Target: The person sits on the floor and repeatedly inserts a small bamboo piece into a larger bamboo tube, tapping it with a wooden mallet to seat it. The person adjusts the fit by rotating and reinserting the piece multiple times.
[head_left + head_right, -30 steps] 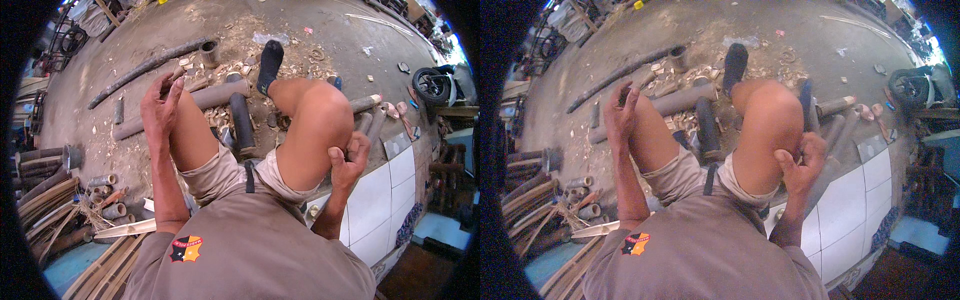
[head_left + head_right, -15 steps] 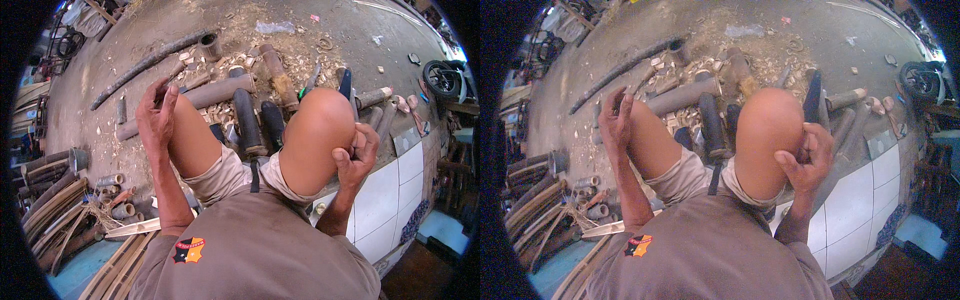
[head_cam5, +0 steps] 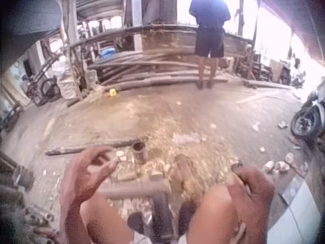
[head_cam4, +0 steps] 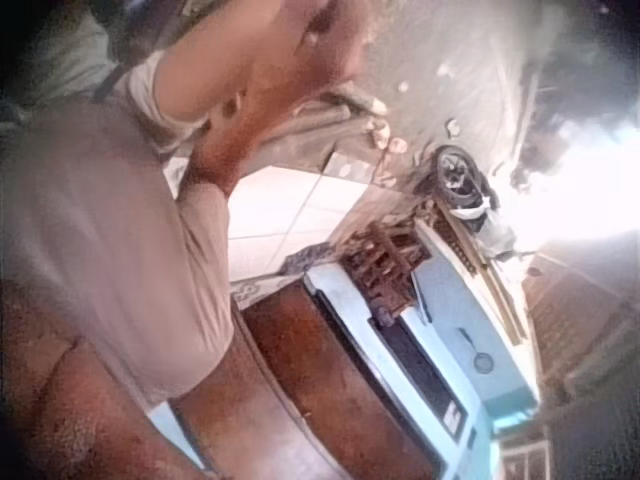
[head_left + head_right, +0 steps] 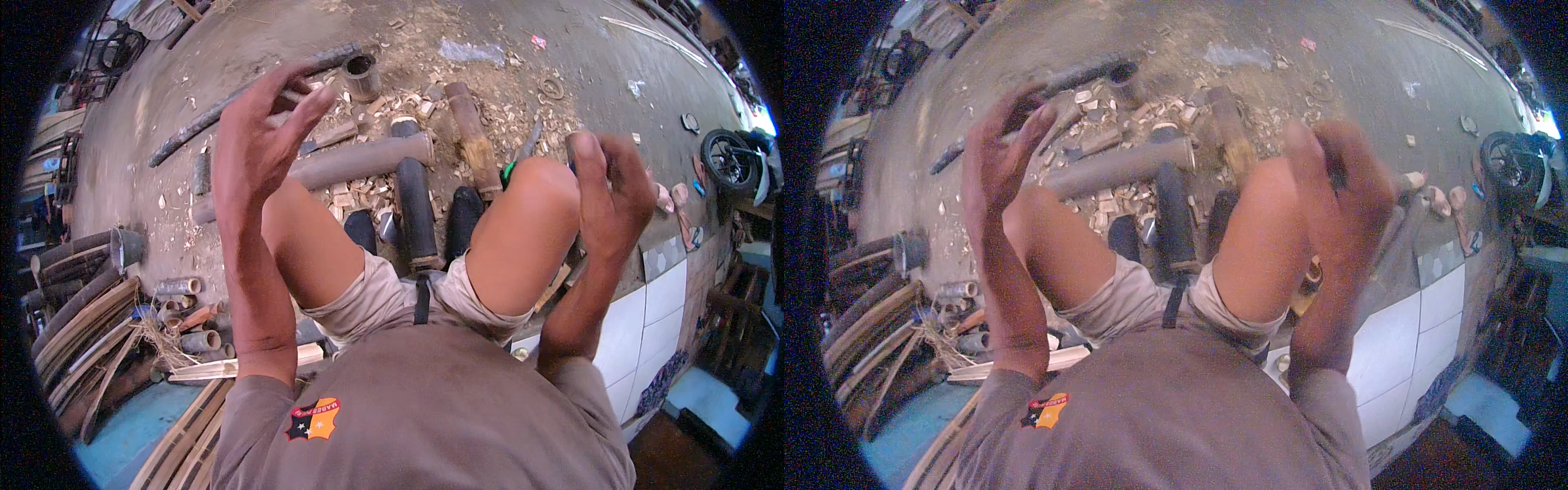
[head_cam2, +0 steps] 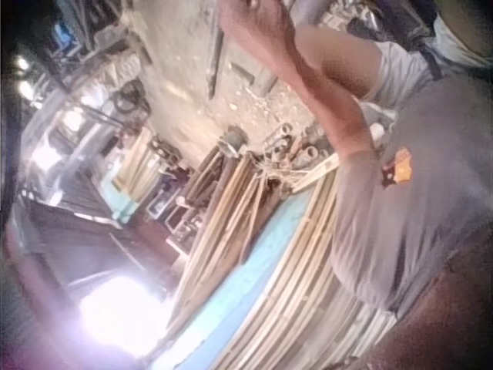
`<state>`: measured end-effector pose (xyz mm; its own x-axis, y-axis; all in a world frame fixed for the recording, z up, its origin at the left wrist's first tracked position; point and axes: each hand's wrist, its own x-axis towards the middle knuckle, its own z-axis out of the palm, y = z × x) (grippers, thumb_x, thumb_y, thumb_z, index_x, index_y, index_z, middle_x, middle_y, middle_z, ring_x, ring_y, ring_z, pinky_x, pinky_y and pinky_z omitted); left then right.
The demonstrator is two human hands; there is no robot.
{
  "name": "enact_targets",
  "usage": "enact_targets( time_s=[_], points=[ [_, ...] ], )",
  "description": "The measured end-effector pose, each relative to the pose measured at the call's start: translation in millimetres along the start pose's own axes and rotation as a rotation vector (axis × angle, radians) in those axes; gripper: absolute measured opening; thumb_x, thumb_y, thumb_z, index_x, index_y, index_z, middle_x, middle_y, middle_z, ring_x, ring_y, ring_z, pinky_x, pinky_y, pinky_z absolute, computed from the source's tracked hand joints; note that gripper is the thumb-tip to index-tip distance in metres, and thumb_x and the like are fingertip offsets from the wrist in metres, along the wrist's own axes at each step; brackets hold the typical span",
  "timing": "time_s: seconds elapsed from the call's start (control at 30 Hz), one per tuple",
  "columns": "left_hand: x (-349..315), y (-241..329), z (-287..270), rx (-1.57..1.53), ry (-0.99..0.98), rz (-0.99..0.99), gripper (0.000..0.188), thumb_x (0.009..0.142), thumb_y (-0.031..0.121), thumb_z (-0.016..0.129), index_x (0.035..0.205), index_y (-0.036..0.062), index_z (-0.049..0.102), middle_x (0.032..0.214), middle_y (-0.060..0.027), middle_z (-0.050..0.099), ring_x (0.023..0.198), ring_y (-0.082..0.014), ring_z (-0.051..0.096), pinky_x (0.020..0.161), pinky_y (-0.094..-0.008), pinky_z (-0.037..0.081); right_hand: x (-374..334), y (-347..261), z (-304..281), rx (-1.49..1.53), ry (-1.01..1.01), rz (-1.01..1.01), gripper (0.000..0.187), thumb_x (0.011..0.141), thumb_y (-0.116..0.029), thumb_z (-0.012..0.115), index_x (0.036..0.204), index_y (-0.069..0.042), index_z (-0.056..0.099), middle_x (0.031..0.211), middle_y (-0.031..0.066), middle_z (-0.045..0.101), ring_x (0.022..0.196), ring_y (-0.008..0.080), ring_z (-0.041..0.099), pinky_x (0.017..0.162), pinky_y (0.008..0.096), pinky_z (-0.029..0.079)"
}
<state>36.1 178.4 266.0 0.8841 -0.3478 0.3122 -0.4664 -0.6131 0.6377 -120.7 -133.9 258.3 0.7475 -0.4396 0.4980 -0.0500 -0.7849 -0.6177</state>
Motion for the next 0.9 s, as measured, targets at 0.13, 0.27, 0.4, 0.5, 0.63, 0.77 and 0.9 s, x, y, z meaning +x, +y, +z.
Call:
enact_targets(
  time_s=[0.13, 0.27, 0.4, 0.5, 0.63, 0.77, 0.9],
  points=[
    [41.7, 26.8, 1.7, 0.003, -0.118, 0.164, 0.049, 0.092, 0.037, 0.078, 0.128, 0.0058, 0.07, 0.105, -0.0186, 0.076, 0.092, -0.0324, 0.074, 0.083, -0.0421, 0.057, 72.2, -55.5, 44.8, 0.11, -0.246, -0.392, 0.024, 0.095, -0.026, 0.078, 0.102, -0.004, 0.072, 0.076, 0.0075, 0.067, 0.071, 0.0122, 0.063, 0.066, 0.0297, 0.052],
    [61.1, 29.4, 29.0, 0.013, -0.204, 0.392, 0.044, 0.087, 0.038, 0.077, 0.115, 0.004, 0.069, 0.102, -0.0213, 0.074, 0.095, -0.0419, 0.071, 0.082, -0.0496, 0.056, 91.9, -63.3, 107.7, 0.083, -0.395, -0.521, 0.023, 0.097, -0.026, 0.072, 0.107, -0.006, 0.069, 0.08, 0.0183, 0.068, 0.074, 0.0301, 0.071, 0.068, 0.039, 0.054],
    [37.4, -40.1, 61.4, 0.139, -0.26, 0.318, 0.048, 0.084, 0.037, 0.079, 0.117, 0.0036, 0.067, 0.1, -0.022, 0.073, 0.096, -0.0428, 0.071, 0.084, -0.0512, 0.057, 52.8, -42.2, 145.6, -0.026, -0.803, -0.346, 0.026, 0.101, -0.031, 0.06, 0.108, -0.007, 0.067, 0.099, 0.0228, 0.073, 0.093, 0.0461, 0.07, 0.082, 0.0576, 0.054],
    [10.0, -40.2, 66.8, 0.113, -0.428, 0.221, 0.052, 0.083, 0.035, 0.081, 0.12, 0.0033, 0.064, 0.103, -0.0229, 0.072, 0.095, -0.0431, 0.071, 0.084, -0.0518, 0.057, 56.9, -46.1, 131.5, -0.093, -1.13, -0.352, 0.028, 0.101, -0.031, 0.061, 0.115, -0.007, 0.067, 0.103, 0.0227, 0.073, 0.094, 0.0443, 0.07, 0.083, 0.0556, 0.055],
    [9.4, -15.1, 73.5, -0.098, -0.478, 0.183, 0.067, 0.084, 0.031, 0.081, 0.137, 0.0038, 0.051, 0.119, -0.0239, 0.069, 0.11, -0.0453, 0.067, 0.091, -0.0523, 0.056, 61.2, -51.3, 125.1, 0.091, -0.875, -0.303, 0.027, 0.096, -0.02, 0.069, 0.116, 0.0, 0.068, 0.096, 0.0212, 0.072, 0.087, 0.0373, 0.072, 0.076, 0.0468, 0.055],
    [12.3, -12.1, 85.0, -0.033, -0.408, 0.223, 0.04, 0.076, 0.022, 0.08, 0.108, 0.0007, 0.068, 0.103, -0.0237, 0.071, 0.094, -0.0399, 0.072, 0.077, -0.0515, 0.059, 60.3, -37.1, 121.1, -0.029, -0.936, -0.339, 0.024, 0.095, -0.017, 0.068, 0.11, 0.002, 0.066, 0.094, 0.0241, 0.069, 0.083, 0.0396, 0.068, 0.074, 0.0466, 0.054],
    [6.3, -17.4, 120.4, -0.122, -0.148, 0.266, 0.024, 0.067, 0.025, 0.077, 0.07, 0.002, 0.074, 0.07, -0.0214, 0.069, 0.067, -0.0397, 0.071, 0.06, -0.0484, 0.057, 61.7, -31.1, 122.4, -0.106, -0.97, -0.357, 0.019, 0.097, -0.016, 0.064, 0.103, 0.002, 0.063, 0.091, 0.0274, 0.067, 0.083, 0.0493, 0.064, 0.074, 0.0523, 0.051]
  ],
)
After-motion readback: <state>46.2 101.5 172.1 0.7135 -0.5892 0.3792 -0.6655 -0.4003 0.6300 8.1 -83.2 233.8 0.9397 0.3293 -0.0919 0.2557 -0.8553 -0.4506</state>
